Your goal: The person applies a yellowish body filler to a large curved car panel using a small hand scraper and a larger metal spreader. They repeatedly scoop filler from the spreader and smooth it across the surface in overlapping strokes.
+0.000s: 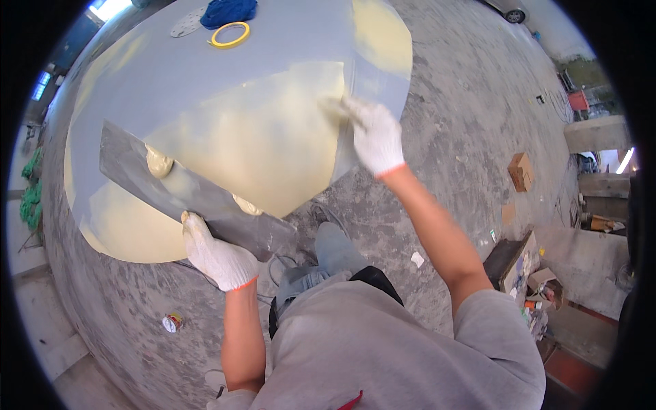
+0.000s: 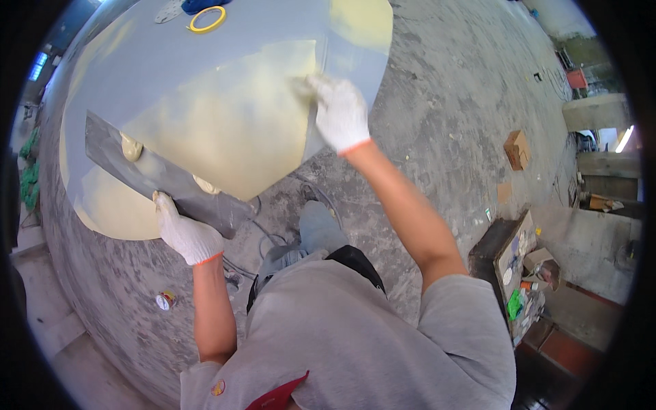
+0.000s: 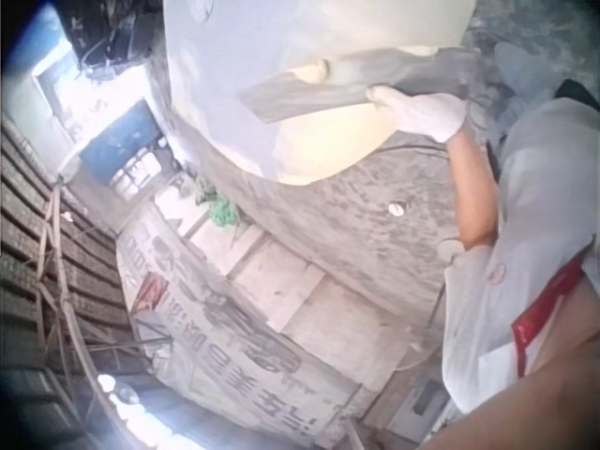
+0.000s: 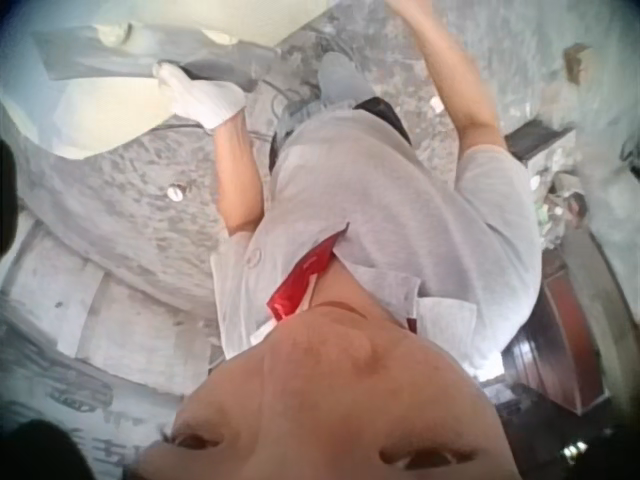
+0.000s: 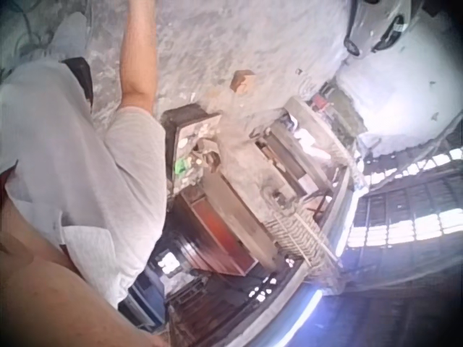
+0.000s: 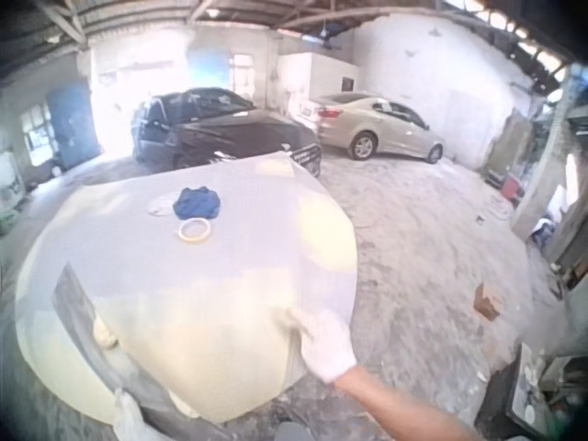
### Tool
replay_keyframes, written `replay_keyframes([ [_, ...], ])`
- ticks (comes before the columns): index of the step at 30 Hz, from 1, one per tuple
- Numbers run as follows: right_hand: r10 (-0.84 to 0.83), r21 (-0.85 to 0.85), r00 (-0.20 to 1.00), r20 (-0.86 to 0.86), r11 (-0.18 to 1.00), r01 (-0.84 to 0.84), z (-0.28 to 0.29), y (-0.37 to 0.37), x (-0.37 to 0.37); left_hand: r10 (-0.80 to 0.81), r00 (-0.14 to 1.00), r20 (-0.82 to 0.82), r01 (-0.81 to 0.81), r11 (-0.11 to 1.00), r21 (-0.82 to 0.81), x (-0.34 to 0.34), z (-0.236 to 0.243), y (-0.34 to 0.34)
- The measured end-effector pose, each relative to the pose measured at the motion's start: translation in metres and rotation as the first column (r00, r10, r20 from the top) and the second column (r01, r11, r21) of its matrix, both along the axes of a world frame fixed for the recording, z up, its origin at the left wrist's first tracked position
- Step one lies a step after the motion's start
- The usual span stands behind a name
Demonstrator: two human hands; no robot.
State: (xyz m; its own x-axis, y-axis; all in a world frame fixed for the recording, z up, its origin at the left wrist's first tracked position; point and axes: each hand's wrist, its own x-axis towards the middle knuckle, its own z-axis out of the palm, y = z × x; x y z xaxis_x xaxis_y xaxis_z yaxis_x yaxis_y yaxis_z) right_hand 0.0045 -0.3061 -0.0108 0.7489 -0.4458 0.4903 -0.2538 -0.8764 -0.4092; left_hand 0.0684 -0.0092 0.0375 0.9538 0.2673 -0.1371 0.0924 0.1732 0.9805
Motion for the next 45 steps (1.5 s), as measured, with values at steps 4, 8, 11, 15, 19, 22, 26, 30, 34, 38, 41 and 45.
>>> replay_keyframes([
  [4,-0.010,-0.186,1.000,-0.014,0.983,0.007,-0.014,-0.073,0.087,0.032,0.999,-0.005,-0.031,0.987,0.159,-0.007,0.004,0.009],
  [8,-0.049,-0.190,0.976,-0.212,0.982,0.008,-0.014,-0.082,0.118,0.094,0.993,-0.069,-0.087,0.992,0.093,-0.010,0.003,0.020],
  [11,0.014,-0.091,0.970,-0.244,0.995,-0.038,-0.009,-0.066,0.111,0.122,0.987,-0.107,-0.118,0.992,0.042,-0.012,0.000,0.026],
  [15,0.100,-0.083,0.969,-0.228,0.989,-0.122,-0.009,-0.027,0.076,0.134,0.981,-0.142,-0.145,0.987,-0.070,-0.013,-0.003,0.031],
  [19,0.134,-0.147,0.971,-0.198,0.975,-0.165,-0.024,0.020,0.035,0.053,0.986,-0.158,-0.066,0.995,-0.074,-0.020,-0.005,0.038],
  [22,0.168,-0.084,0.970,-0.177,0.979,-0.185,-0.041,0.053,0.001,0.039,0.988,-0.149,-0.048,0.997,-0.060,-0.028,-0.005,0.046],
  [26,0.179,-0.099,0.980,-0.093,0.977,-0.188,-0.072,0.090,-0.030,0.018,0.994,-0.106,-0.022,0.999,-0.028,-0.027,-0.010,0.052],
  [30,0.238,-0.074,0.970,0.057,0.970,-0.233,-0.110,0.127,-0.057,-0.006,0.995,-0.095,0.007,1.000,0.012,-0.027,-0.016,0.061],
  [34,0.276,0.019,0.959,0.069,0.960,-0.278,-0.120,0.158,-0.075,-0.060,0.989,-0.133,0.067,0.996,0.052,-0.029,-0.020,0.069],
  [38,0.207,0.326,0.968,0.143,0.914,-0.244,-0.060,0.184,-0.091,-0.129,0.985,-0.115,0.143,0.982,0.121,-0.033,-0.026,0.060],
  [41,0.218,0.781,0.970,0.104,0.586,-0.215,0.011,0.193,-0.118,-0.155,0.980,-0.126,0.173,0.974,0.147,-0.038,-0.031,0.036],
  [45,0.293,0.677,0.955,0.050,0.693,-0.248,0.045,0.181,-0.108,-0.139,0.978,-0.154,0.133,0.990,-0.052,-0.031,-0.024,0.001],
])
